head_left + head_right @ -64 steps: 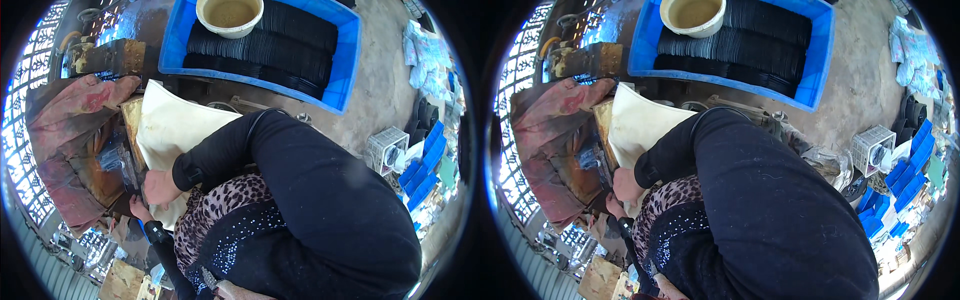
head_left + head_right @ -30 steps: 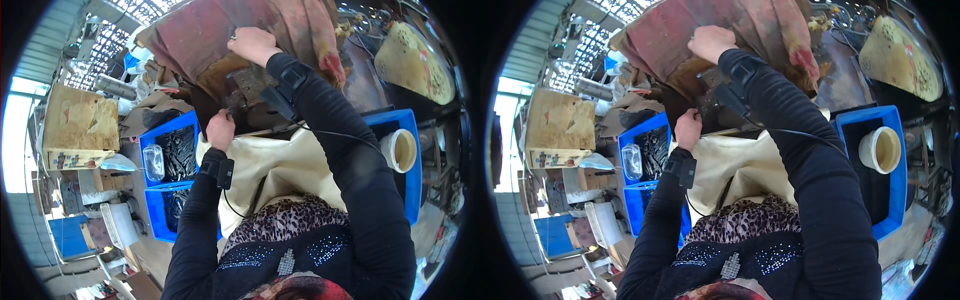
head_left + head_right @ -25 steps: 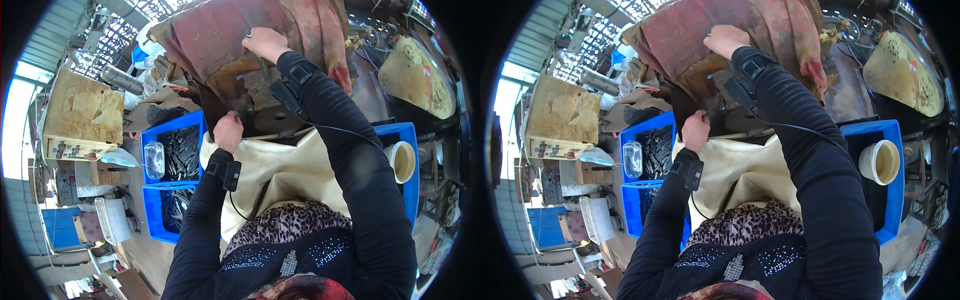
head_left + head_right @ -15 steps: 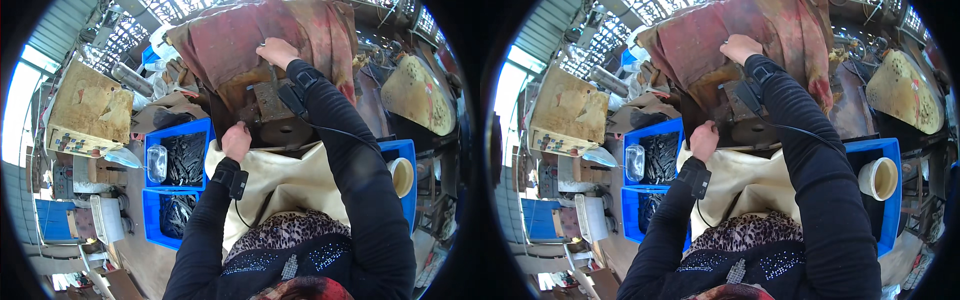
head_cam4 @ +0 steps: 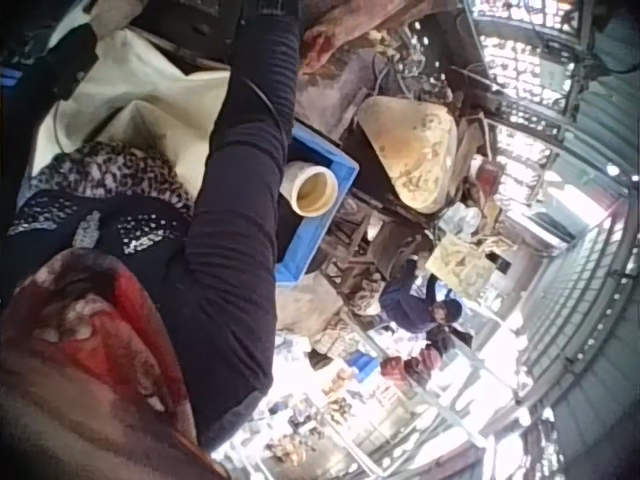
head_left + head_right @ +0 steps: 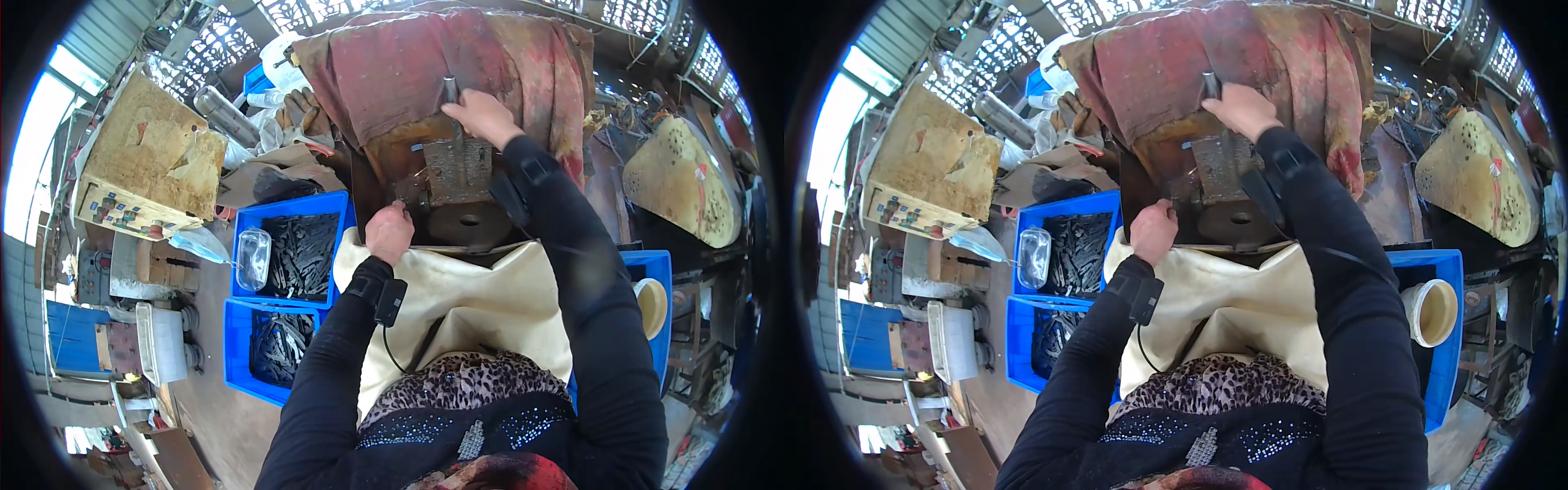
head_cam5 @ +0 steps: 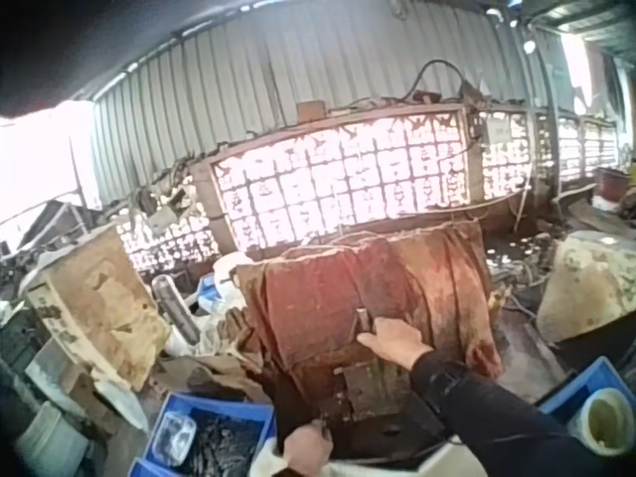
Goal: The person sharpens metal pieces on a grinding wheel, dips them in water, and places them in a blue bin. They then move several blue bins and gather more metal pieces from a large black container.
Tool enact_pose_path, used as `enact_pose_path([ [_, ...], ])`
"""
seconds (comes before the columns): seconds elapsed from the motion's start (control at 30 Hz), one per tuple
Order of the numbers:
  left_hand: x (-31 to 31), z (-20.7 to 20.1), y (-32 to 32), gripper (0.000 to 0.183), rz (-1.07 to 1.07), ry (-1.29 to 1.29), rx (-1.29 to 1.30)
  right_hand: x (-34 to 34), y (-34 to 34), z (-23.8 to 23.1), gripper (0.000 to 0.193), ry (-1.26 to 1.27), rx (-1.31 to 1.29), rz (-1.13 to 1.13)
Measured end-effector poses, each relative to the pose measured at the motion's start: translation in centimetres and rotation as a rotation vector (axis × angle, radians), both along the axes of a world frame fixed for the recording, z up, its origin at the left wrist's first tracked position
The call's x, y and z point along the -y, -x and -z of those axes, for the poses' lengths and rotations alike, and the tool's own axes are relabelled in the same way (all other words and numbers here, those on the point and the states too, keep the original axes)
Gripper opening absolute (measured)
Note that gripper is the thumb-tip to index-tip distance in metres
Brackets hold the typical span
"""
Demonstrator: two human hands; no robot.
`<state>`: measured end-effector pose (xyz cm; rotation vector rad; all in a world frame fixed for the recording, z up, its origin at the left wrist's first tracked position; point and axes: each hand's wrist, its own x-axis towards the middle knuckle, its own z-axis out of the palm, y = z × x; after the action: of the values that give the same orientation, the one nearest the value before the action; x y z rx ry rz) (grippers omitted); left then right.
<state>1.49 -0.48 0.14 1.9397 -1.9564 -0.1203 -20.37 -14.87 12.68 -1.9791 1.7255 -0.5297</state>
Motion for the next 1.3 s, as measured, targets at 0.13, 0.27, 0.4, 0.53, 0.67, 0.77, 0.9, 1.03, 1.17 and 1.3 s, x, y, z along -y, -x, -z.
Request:
enact_pose_path([
  [0.13, 0.1, 0.2, 0.0, 0.019, -0.021, -0.022, -0.033, -4.9, 3.6, 4.4, 0.038, 0.142, -0.036, -0.025],
  [0.27, 0.2, 0.3, -0.1, 0.018, -0.005, -0.032, -0.007, -10.0, 8.2, 8.2, 0.034, 0.138, -0.269, 0.028],
  [0.4, 0.2, 0.3, -0.1, 0.018, -0.006, -0.020, -0.001, -12.7, 11.0, 11.3, 0.032, 0.047, -0.334, 0.118],
  [0.53, 0.1, 0.2, 0.0, 0.018, -0.026, -0.045, -0.004, -13.4, 11.2, 13.1, 0.026, 0.118, -0.225, 0.038],
  [0.67, 0.1, 0.2, 0.0, 0.018, -0.043, -0.047, -0.029, -13.6, 10.7, 13.2, 0.025, 0.210, -0.258, 0.134],
  [0.77, 0.1, 0.2, 0.0, 0.019, -0.054, -0.085, -0.020, -13.9, 10.6, 12.9, 0.025, 0.231, -0.249, 0.166],
  [0.9, 0.2, 0.1, 0.0, 0.018, -0.057, -0.064, -0.010, -14.0, 10.6, 12.8, 0.025, 0.255, -0.252, 0.173],
  [1.03, 0.1, 0.2, 0.0, 0.018, -0.055, -0.088, -0.003, -13.8, 10.5, 12.9, 0.025, 0.209, -0.268, 0.193],
  [1.17, 0.0, 0.3, 0.1, 0.016, -0.058, -0.012, -0.005, -13.9, 10.5, 12.8, 0.025, 0.199, -0.282, 0.205],
  [1.3, 0.2, 0.4, 0.0, 0.018, -0.077, -0.053, -0.014, -14.0, 10.4, 12.6, 0.025, 0.221, -0.266, 0.202],
])
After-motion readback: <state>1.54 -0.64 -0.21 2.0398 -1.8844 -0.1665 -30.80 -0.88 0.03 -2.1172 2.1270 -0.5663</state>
